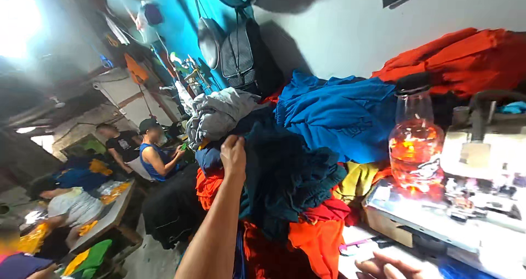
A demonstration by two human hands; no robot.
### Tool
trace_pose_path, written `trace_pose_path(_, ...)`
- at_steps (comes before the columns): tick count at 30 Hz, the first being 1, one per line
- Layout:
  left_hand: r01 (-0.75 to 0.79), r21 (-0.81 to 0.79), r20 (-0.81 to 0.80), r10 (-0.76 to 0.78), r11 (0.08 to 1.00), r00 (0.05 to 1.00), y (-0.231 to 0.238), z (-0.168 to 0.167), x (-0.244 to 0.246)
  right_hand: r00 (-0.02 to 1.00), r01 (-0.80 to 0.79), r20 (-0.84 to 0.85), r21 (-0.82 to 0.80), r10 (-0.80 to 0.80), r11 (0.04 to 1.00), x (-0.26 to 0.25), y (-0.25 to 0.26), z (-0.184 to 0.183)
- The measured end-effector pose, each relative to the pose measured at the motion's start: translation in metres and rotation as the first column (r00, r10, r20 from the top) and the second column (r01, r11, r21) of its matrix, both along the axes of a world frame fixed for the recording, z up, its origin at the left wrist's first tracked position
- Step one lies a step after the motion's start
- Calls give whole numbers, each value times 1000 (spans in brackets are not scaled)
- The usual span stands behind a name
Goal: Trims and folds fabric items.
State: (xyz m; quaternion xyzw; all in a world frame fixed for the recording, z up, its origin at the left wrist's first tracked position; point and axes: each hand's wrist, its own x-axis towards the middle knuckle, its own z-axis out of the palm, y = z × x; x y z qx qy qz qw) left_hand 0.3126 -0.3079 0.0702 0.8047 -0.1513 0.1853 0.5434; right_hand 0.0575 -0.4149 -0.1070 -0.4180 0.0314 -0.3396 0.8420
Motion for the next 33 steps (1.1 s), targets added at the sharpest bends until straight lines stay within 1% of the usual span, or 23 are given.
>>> trace_pose_path(2,-5,-179,156,33,984,987,12,23,-19,996,-87,21,64,86,994,0,13,13)
trace_pose_path(4,61,-235,327,19,970,945,29,40,-51,971,-236,45,61,233,970,-2,22,29)
trace_pose_path(5,96,-169,408,-19,981,913,40,45,-71,942,-331,83,52,326,942,-3,26,38)
trace_pose_path(6,119,-36,460,-89,992,884,53,46,-96,893,-436,141,44,426,899,-3,30,46)
trace_pose_path(7,111,151,478,-171,982,861,66,43,-127,837,-526,191,25,513,850,-2,34,55)
trace_pose_path(8,102,350,462,-266,931,846,76,35,-162,786,-589,232,1,573,808,-2,39,64)
trace_pose_path(10,155,662,337,-476,733,812,95,4,-225,747,-625,239,-65,620,778,-6,53,73)
trace_pose_path(11,210,753,237,-555,624,798,106,-11,-250,749,-622,180,-140,637,771,-8,62,74)
trace_pose_path(12,257,780,176,-594,571,785,120,-21,-270,742,-631,116,-210,660,747,-10,70,74)
trace_pose_path(13,298,738,164,-590,605,791,138,-26,-285,711,-665,54,-274,701,695,-13,78,72)
trace_pose_path(14,304,646,197,-538,700,820,159,-28,-297,653,-714,-16,-346,757,609,-17,85,71)
trace_pose_path(16,228,405,273,-355,885,894,200,-28,-309,480,-770,-125,-535,868,349,-20,94,74)
trace_pose_path(17,229,303,251,-309,925,917,218,-26,-314,405,-731,-148,-645,902,222,-22,100,79)
trace_pose_path(18,284,234,181,-329,930,927,232,-25,-320,343,-657,-140,-743,929,131,-23,107,85)
trace_pose_path(19,354,189,86,-374,916,923,243,-27,-327,306,-576,-111,-812,946,91,-25,116,92)
trace_pose_path(20,423,147,-16,-426,894,905,250,-33,-336,297,-507,-84,-858,951,83,-28,124,101)
trace_pose_path(22,546,104,-167,-527,831,834,259,-52,-353,317,-395,-53,-915,947,82,-32,133,123)
trace_pose_path(23,562,111,-208,-534,820,819,264,-61,-361,334,-324,-49,-944,941,66,-32,134,134)
trace_pose_path(25,491,141,-258,-447,860,857,279,-70,-378,387,-188,-53,-982,920,22,-29,133,152)
trace_pose_path(28,283,97,-170,-264,954,950,305,-80,-391,464,-120,-130,-989,876,-83,-22,121,164)
trace_pose_path(30,240,63,-62,-236,969,970,312,-78,-393,496,-150,-203,-978,844,-146,-22,114,166)
trace_pose_path(31,244,90,-2,-245,966,970,311,-73,-392,499,-190,-250,-966,830,-177,-23,112,166)
trace_pose_path(33,225,243,128,-261,943,957,308,-64,-389,483,-197,-287,-956,827,-216,-23,110,161)
